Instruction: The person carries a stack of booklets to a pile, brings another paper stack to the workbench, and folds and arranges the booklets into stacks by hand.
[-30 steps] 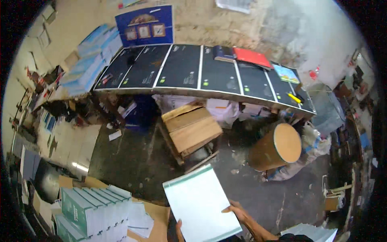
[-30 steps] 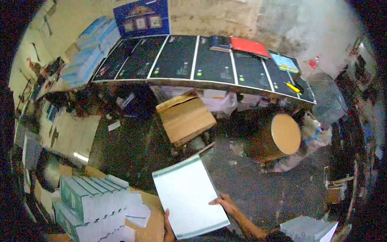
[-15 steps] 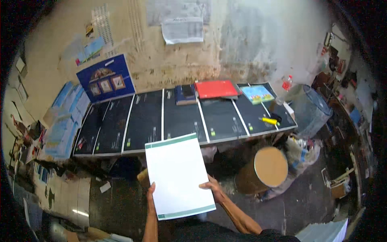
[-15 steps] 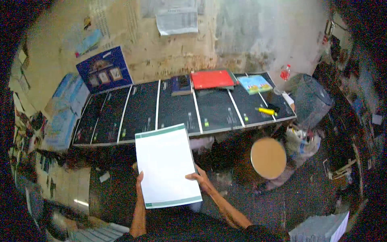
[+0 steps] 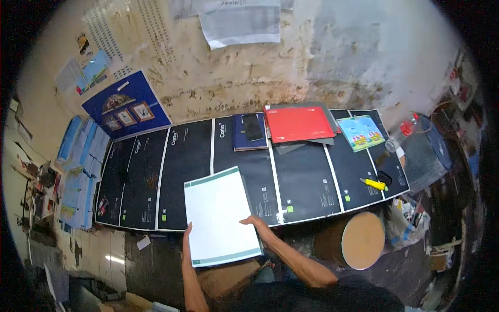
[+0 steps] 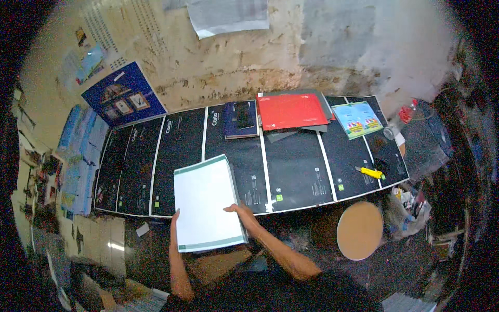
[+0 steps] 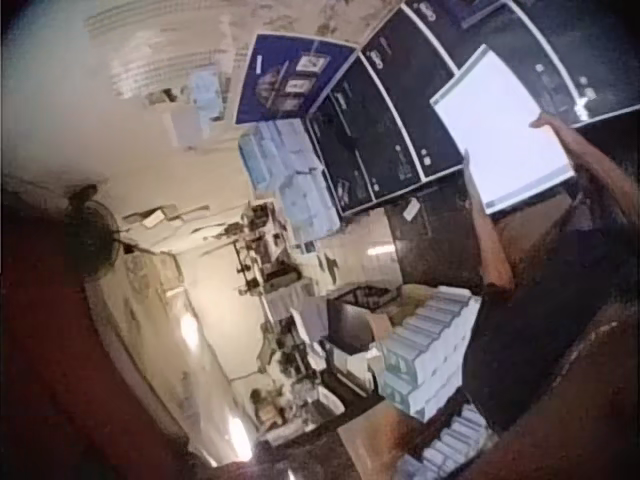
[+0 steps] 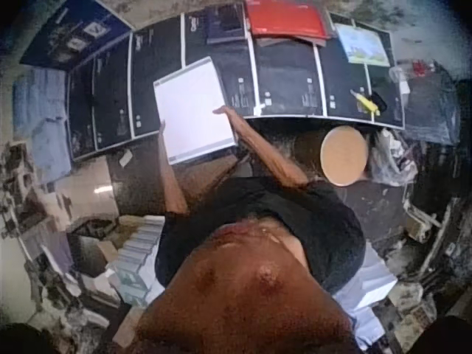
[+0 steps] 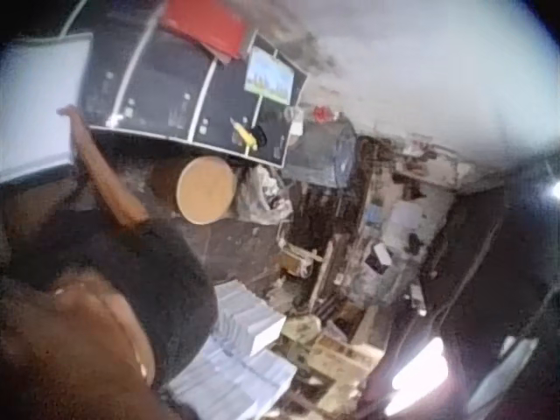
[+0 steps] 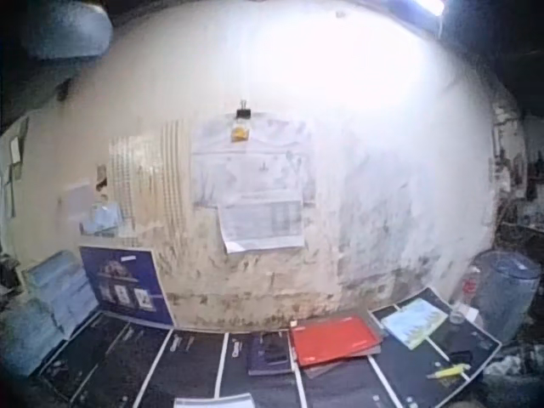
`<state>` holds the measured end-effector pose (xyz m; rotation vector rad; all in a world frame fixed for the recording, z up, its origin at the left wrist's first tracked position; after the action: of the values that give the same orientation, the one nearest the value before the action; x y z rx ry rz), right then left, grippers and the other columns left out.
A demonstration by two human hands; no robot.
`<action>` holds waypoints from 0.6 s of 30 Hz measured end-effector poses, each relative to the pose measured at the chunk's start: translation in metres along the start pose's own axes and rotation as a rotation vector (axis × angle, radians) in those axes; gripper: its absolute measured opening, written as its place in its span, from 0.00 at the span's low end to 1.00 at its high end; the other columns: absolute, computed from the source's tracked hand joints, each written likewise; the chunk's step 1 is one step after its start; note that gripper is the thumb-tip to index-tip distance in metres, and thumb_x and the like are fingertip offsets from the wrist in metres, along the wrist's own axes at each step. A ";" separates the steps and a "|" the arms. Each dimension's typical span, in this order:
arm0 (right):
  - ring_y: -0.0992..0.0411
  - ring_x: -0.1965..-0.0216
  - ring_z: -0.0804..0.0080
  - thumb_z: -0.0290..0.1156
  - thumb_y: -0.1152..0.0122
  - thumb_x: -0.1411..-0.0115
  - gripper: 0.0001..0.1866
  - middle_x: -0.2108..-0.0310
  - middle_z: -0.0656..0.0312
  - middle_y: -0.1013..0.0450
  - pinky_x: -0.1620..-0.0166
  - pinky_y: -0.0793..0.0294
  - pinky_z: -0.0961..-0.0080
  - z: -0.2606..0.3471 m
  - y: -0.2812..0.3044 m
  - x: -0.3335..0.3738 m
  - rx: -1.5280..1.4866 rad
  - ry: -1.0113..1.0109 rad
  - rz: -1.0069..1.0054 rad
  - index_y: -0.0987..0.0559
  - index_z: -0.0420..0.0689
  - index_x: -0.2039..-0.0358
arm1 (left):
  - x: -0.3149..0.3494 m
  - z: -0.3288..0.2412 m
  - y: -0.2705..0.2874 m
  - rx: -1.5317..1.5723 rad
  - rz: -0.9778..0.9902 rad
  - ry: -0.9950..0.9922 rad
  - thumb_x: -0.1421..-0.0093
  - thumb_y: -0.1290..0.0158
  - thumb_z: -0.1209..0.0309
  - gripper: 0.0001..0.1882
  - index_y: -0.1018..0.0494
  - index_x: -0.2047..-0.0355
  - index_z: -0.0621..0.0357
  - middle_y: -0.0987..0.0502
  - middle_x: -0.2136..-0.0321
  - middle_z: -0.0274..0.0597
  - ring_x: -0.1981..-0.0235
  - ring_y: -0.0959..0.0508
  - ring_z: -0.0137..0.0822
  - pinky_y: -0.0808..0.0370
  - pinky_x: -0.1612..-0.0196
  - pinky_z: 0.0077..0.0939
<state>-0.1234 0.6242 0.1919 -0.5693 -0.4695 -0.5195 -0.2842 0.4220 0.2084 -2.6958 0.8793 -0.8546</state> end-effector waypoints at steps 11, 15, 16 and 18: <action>0.28 0.47 0.54 0.48 0.29 0.56 0.61 0.43 0.44 0.30 0.43 0.29 0.65 0.030 -0.019 -0.114 0.033 0.040 0.030 0.51 0.36 0.29 | -0.076 -0.079 0.017 -0.388 -0.342 0.097 0.36 0.56 0.37 0.44 0.37 0.37 0.67 0.27 0.45 0.52 0.44 0.28 0.45 0.32 0.40 0.38; 0.32 0.42 0.49 0.47 0.27 0.56 0.60 0.39 0.40 0.35 0.38 0.35 0.62 0.043 -0.019 -0.110 0.234 0.063 -0.078 0.50 0.36 0.30 | -0.085 -0.109 0.017 -0.877 -0.476 0.337 0.39 0.55 0.32 0.45 0.28 0.45 0.65 0.22 0.55 0.48 0.57 0.24 0.43 0.29 0.48 0.36; 0.39 0.39 0.46 0.47 0.29 0.54 0.60 0.37 0.37 0.42 0.36 0.41 0.55 0.048 -0.021 -0.106 0.256 0.066 -0.051 0.54 0.38 0.29 | -0.087 -0.115 0.023 -0.991 -0.506 0.420 0.39 0.55 0.32 0.44 0.26 0.47 0.64 0.21 0.58 0.48 0.61 0.23 0.43 0.28 0.51 0.35; 0.46 0.36 0.43 0.48 0.31 0.51 0.61 0.35 0.35 0.48 0.35 0.47 0.48 0.051 -0.024 -0.106 0.273 0.061 -0.022 0.58 0.40 0.28 | -0.091 -0.118 0.041 -1.096 -0.481 0.559 0.38 0.56 0.32 0.42 0.23 0.52 0.65 0.20 0.65 0.47 0.69 0.23 0.41 0.27 0.57 0.36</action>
<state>-0.2329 0.6729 0.1812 -0.2867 -0.4801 -0.4826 -0.4317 0.4436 0.2485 -3.7893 1.0101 -1.6701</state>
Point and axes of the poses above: each hand's wrist, its own x-axis away from the middle knuckle, its own y-axis out of the back of the hand, z = x × y, the point moved 4 cm from there along -x, towards the middle knuckle
